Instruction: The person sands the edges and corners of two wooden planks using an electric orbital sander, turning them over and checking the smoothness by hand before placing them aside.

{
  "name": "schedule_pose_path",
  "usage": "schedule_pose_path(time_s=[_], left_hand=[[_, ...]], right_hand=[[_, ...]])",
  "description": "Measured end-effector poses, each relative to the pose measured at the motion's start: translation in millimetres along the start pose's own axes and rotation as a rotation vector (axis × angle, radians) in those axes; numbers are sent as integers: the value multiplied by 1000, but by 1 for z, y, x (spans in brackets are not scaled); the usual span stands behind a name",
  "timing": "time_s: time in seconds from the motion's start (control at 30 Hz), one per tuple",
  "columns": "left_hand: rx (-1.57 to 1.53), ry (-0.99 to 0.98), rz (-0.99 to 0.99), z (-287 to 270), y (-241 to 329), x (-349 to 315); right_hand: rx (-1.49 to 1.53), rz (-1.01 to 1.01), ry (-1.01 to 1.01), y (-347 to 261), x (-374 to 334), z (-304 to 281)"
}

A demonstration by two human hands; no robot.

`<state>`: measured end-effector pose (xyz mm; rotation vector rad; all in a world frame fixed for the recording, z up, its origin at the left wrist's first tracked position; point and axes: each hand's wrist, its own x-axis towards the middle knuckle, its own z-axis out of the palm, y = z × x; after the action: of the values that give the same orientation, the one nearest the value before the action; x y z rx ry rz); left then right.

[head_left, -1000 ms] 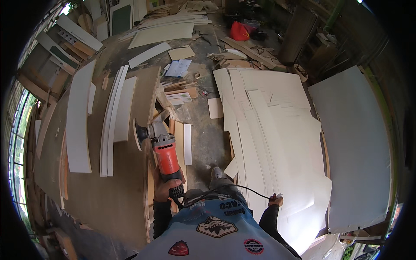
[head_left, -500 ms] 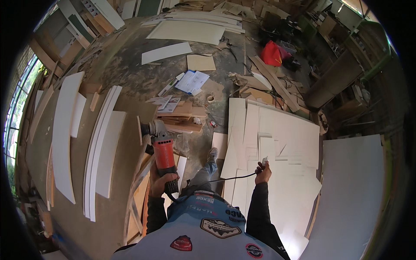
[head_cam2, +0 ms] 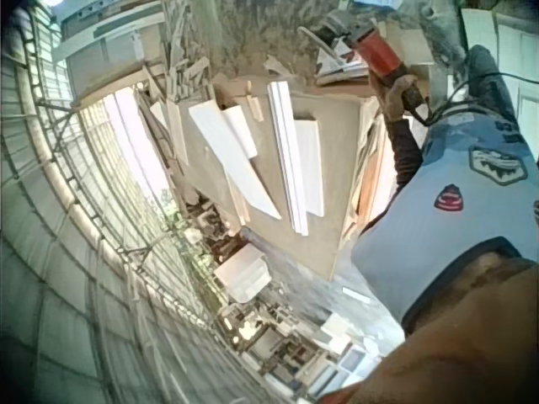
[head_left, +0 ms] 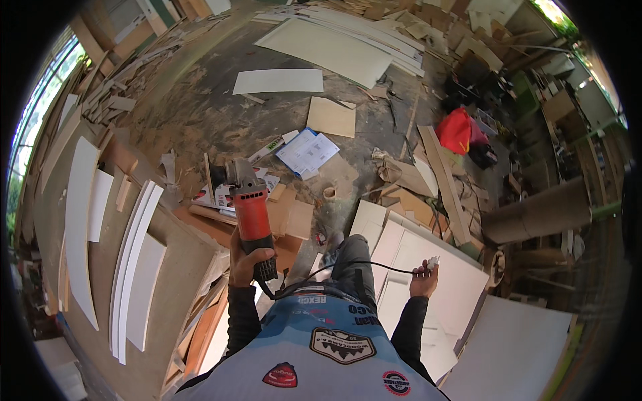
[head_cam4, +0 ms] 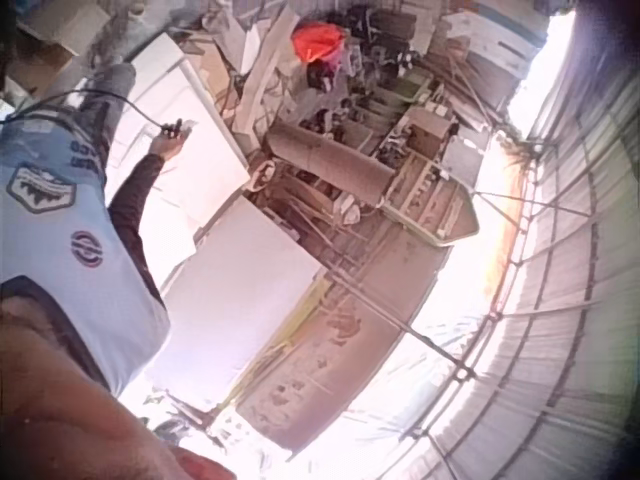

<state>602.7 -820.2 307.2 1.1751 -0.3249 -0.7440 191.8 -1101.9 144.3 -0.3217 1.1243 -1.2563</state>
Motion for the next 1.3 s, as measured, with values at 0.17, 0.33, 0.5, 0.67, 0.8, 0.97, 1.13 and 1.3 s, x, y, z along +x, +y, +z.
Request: schedule_pose_path(time_s=[0.17,0.33,0.5,0.67,0.8,0.97,1.13,1.3], left_hand=[[-114,167,87,31,-35,95],[-253,371,93,56,-56,199],[-277,477,108,90,-26,269],[-181,629,175,78,-13,312],[-195,694,240,51,3,355],[-127,920,245,-27,18,434],[-116,955,268,-116,77,557],[-221,1050,257,-181,148,633]], right_hand=[[-80,24,-6,4,130,89],[-221,37,-223,11,238,252],[-443,10,-548,31,307,420],[-486,161,-746,99,315,565],[-580,226,-922,169,302,661],[-605,259,-1113,291,278,806],[-724,238,-1169,432,233,954],[-777,299,-1345,511,167,1043]])
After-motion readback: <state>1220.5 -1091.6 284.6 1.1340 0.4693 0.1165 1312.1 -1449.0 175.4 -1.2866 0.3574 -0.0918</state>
